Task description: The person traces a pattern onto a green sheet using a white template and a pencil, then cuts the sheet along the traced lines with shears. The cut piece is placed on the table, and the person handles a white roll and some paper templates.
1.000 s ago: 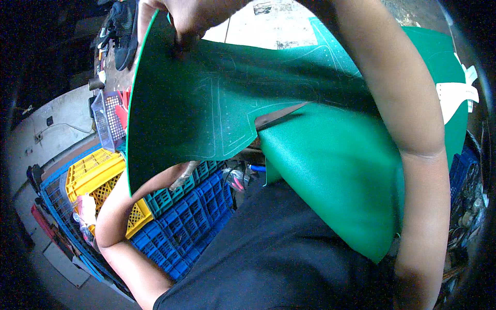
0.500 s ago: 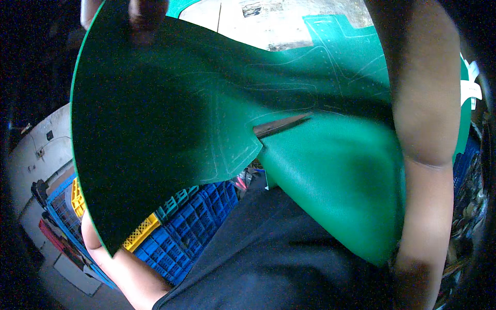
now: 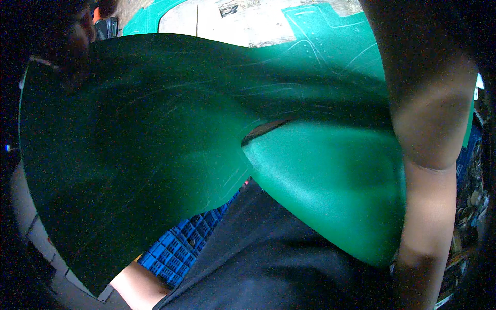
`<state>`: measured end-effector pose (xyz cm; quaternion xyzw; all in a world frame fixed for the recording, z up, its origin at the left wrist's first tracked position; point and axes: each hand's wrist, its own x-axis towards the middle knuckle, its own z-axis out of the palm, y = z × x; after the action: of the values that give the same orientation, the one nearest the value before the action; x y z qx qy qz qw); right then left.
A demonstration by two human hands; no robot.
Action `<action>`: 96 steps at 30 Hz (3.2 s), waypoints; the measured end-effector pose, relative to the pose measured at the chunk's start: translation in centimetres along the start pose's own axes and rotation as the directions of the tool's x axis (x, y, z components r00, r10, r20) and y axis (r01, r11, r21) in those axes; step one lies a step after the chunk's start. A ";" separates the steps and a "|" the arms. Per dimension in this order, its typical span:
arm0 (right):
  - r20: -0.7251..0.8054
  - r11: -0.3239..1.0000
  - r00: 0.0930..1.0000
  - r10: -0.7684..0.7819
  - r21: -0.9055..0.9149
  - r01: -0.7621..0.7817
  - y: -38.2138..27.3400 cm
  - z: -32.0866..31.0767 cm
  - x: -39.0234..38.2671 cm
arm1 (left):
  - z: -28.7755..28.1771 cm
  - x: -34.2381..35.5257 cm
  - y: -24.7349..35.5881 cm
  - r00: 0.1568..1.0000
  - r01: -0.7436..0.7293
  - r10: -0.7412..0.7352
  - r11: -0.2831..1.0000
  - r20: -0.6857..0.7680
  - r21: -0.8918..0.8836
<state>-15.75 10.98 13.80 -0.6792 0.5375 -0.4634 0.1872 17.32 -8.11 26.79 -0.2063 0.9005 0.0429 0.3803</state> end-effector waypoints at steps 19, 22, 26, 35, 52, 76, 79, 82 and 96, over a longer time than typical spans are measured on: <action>-0.092 0.980 0.985 -0.144 0.122 0.155 0.6 1.9 4.2 | -2.8 11.9 4.5 0.965 -0.264 0.252 0.930 0.077 0.256; -0.107 0.973 0.980 -0.168 0.143 0.183 1.0 2.0 4.8 | -4.1 14.5 5.7 0.951 -0.309 0.299 0.906 0.081 0.290; -0.119 0.966 0.974 -0.194 0.147 0.211 1.1 1.9 5.5 | -4.6 14.8 5.7 0.954 -0.297 0.299 0.920 0.036 0.256; -0.014 0.945 0.948 -0.317 0.085 0.317 4.4 1.6 7.1 | -0.4 7.8 0.3 0.976 -0.169 0.152 0.981 -0.156 -0.099; -0.339 0.368 0.550 0.763 -0.471 -0.802 -13.2 12.4 -26.1 | 3.2 6.6 -2.9 0.961 -0.250 0.194 0.912 -0.195 -0.324; -0.524 0.493 -0.654 0.545 0.831 -0.256 -16.6 24.6 -33.0 | 4.5 6.3 -5.2 0.968 -0.222 0.165 0.911 -0.187 -0.347; -0.421 0.493 -0.674 0.607 0.865 -0.095 -16.4 24.1 -33.8 | 4.9 6.4 -6.2 0.970 -0.215 0.160 0.914 -0.180 -0.344; -0.366 0.459 -0.449 0.815 0.881 0.116 -17.1 23.5 -33.9 | 5.3 6.1 -7.5 0.975 -0.200 0.150 0.916 -0.166 -0.348; -0.477 0.492 -0.399 0.783 0.868 -0.072 -17.5 21.9 -35.4 | 7.0 7.0 -10.4 0.980 -0.195 0.169 0.906 -0.102 -0.376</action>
<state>12.41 43.82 0.80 0.2806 0.5777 -0.7622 0.0808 21.85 -18.26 17.75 -0.1931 0.9022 0.2466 0.2966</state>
